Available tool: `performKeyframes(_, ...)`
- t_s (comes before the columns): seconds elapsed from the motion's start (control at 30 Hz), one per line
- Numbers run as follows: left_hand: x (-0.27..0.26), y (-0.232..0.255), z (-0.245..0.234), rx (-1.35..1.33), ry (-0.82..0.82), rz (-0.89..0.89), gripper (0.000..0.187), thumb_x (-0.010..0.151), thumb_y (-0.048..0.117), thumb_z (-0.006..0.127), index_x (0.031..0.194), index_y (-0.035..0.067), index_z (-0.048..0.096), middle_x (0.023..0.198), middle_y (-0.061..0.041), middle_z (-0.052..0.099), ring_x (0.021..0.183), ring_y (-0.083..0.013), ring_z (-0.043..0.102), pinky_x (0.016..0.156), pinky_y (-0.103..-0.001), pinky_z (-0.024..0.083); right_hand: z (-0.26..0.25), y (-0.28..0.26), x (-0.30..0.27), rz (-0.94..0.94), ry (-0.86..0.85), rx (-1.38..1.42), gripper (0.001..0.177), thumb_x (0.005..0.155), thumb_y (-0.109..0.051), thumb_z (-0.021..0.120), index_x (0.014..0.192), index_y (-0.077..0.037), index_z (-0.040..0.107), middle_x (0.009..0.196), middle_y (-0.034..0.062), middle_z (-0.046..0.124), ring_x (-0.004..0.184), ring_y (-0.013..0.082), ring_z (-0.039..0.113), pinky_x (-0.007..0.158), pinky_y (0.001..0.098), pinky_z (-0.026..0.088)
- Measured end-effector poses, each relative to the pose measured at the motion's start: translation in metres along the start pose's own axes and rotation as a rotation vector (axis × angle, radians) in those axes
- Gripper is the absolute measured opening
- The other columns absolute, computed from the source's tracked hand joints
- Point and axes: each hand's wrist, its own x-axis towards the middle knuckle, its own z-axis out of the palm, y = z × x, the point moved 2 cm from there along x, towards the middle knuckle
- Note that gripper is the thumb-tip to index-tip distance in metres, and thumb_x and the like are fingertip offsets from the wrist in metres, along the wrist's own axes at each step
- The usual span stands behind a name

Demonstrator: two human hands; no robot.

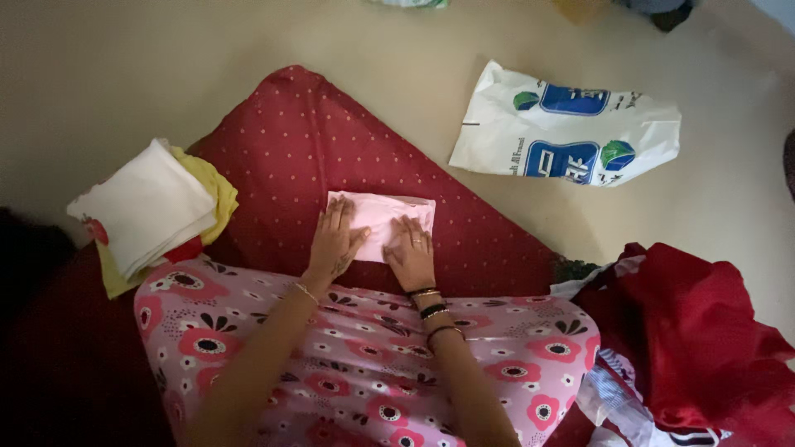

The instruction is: The person folds several clothing items, including a black and white garment, a red shirt, and a pink shirt, by hand on a bed.

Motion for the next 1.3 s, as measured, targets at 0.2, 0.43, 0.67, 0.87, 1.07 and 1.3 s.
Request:
performKeyframes(0.2, 0.001, -0.012, -0.002, -0.288, 0.074, -0.383, 0.087, 0.091, 0.072, 0.043, 0.14, 0.001, 0.052, 0.113, -0.02, 0.056, 0.099, -0.0318, 0.06, 0.086, -0.049, 0.056, 0.0, 0.019, -0.003, 0.269, 0.334, -0.037, 0.075, 0.083, -0.039, 0.08, 0.138, 0.003, 0.05, 0.131, 0.027, 0.055, 0.116, 0.0438, 0.053, 0.1, 0.0524, 0.046)
performKeyframes(0.43, -0.014, -0.05, 0.022, -0.414, -0.073, -0.667, 0.077, 0.089, 0.069, 0.058, 0.127, 0.002, 0.059, 0.12, -0.023, 0.067, 0.106, -0.0353, 0.067, 0.092, -0.046, 0.054, 0.011, 0.042, -0.006, 0.449, 0.189, 0.271, 0.081, 0.087, -0.047, 0.075, 0.144, 0.001, 0.044, 0.112, 0.0327, 0.067, 0.101, 0.048, 0.066, 0.082, 0.0533, 0.053)
performKeyframes(0.67, -0.006, -0.047, 0.045, -0.83, -0.242, -0.654, 0.075, 0.088, 0.058, 0.068, 0.138, 0.004, 0.056, 0.13, -0.02, 0.068, 0.118, -0.031, 0.065, 0.101, -0.039, 0.049, 0.028, 0.057, -0.008, 0.51, 0.137, 0.34, 0.055, 0.086, -0.041, 0.075, 0.123, -0.003, 0.057, 0.09, 0.0273, 0.071, 0.082, 0.0443, 0.071, 0.068, 0.0517, 0.054)
performKeyframes(0.87, 0.01, -0.009, 0.0, -0.911, -0.215, -0.708, 0.087, 0.083, 0.061, 0.068, 0.146, 0.003, 0.049, 0.136, -0.02, 0.065, 0.124, -0.0308, 0.062, 0.106, -0.041, 0.047, 0.0, 0.03, -0.009, 0.357, 0.351, 0.439, 0.04, 0.091, -0.022, 0.075, 0.118, 0.0, 0.055, 0.089, 0.0236, 0.066, 0.077, 0.0382, 0.066, 0.068, 0.0452, 0.053)
performKeyframes(1.07, 0.01, -0.029, 0.008, -0.927, -0.213, -0.859, 0.086, 0.092, 0.06, 0.07, 0.147, -0.001, 0.043, 0.143, -0.022, 0.051, 0.132, -0.0294, 0.049, 0.109, -0.045, 0.039, 0.002, 0.036, 0.002, 0.605, 0.089, 0.46, 0.049, 0.094, -0.035, 0.068, 0.125, -0.004, 0.048, 0.087, 0.0201, 0.071, 0.074, 0.0356, 0.072, 0.063, 0.0466, 0.055)
performKeyframes(1.3, 0.004, -0.023, 0.003, -1.138, -0.166, -0.748, 0.081, 0.084, 0.053, 0.073, 0.137, -0.004, 0.052, 0.134, -0.02, 0.063, 0.122, -0.0266, 0.059, 0.105, -0.039, 0.044, 0.013, 0.04, -0.001, 0.479, 0.106, 0.301, 0.049, 0.093, -0.039, 0.067, 0.123, -0.004, 0.05, 0.086, 0.0245, 0.07, 0.078, 0.0473, 0.069, 0.063, 0.0553, 0.052)
